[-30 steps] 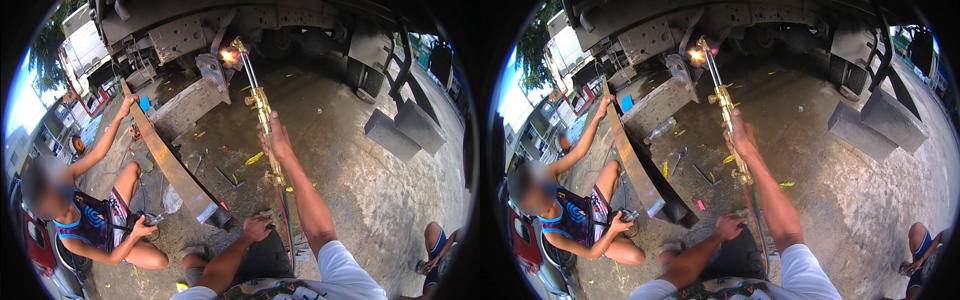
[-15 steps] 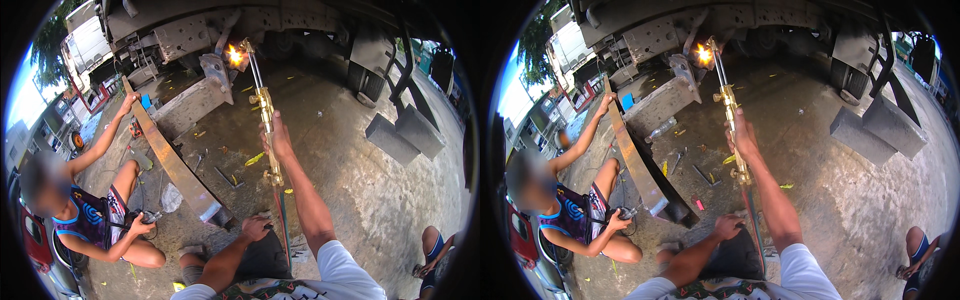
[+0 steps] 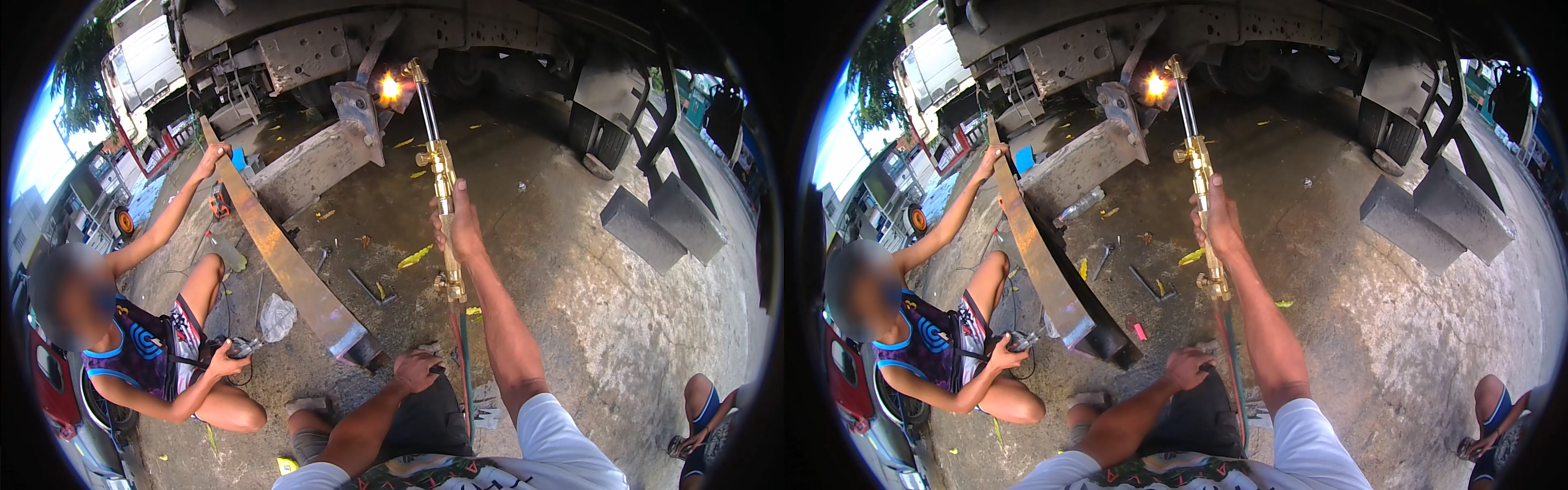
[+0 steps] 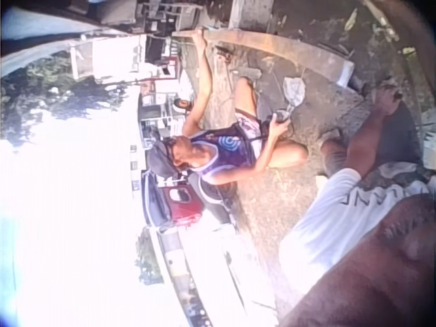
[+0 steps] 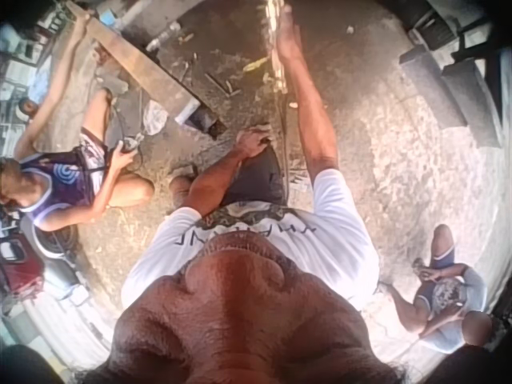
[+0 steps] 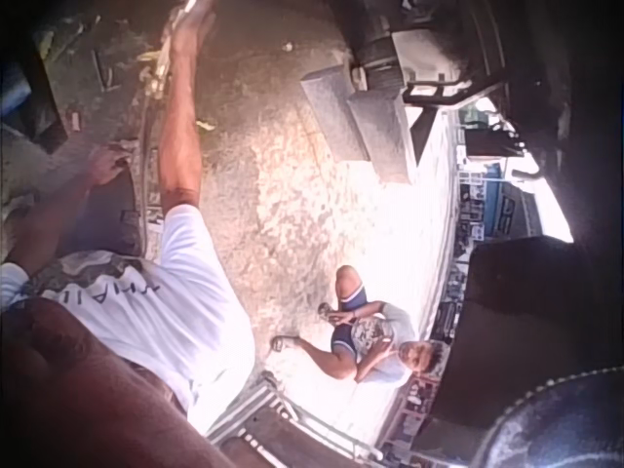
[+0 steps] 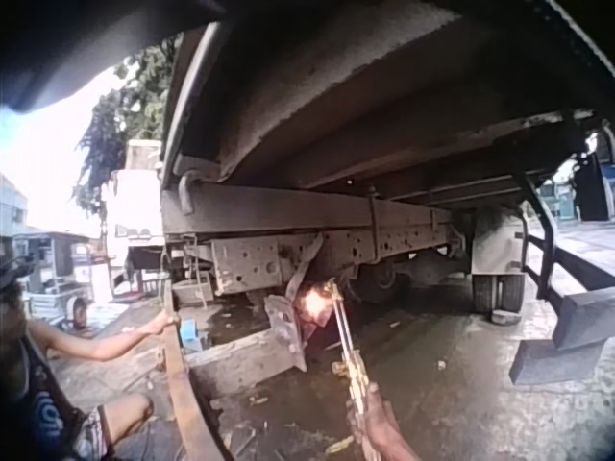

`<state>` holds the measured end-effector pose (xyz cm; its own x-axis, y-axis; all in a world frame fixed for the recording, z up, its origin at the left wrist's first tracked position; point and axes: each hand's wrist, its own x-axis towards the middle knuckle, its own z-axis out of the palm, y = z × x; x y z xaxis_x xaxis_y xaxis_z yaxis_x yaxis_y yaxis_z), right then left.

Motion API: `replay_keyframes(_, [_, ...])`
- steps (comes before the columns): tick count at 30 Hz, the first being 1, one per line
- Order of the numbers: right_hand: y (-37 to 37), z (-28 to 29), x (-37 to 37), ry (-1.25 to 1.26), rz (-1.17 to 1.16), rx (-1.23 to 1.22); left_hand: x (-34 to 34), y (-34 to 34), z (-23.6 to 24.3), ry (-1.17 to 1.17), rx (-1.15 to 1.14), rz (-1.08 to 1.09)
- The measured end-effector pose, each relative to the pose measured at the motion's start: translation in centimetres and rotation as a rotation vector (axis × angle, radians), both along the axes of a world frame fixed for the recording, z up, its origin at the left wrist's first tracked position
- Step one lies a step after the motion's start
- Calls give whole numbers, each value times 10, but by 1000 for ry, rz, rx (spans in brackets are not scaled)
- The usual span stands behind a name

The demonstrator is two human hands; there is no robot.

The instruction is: The person sits on the ground and uses a blowtorch to heat a metal part of a vehicle chassis. They then use a hammer to strike the heated area while another person assists by holding a metal beam in place.

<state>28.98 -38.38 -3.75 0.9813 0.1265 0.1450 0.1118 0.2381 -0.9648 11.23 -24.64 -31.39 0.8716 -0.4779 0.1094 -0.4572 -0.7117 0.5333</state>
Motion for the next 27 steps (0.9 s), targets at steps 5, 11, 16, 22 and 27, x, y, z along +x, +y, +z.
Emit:
replay_keyframes(5, [1, 5, -3, 1, 2, 19, 0, 0, -2, 27, 34, 14])
replay_keyframes(11, [1, 2, -4, -4, 31, -20, 1, -1, -2, 65, 49, 26])
replay_keyframes(16, [3, 4, -8, -16, 21, -31, -1, -1, -3, 58, 56, 37])
replay_keyframes(22, [3, 7, -6, 13, 15, 19, -2, -2, -2, 12, 31, 36])
replay_keyframes(27, [2, 3, -7, 6, 21, 13, -1, -1, 2, 4, 9, 4])
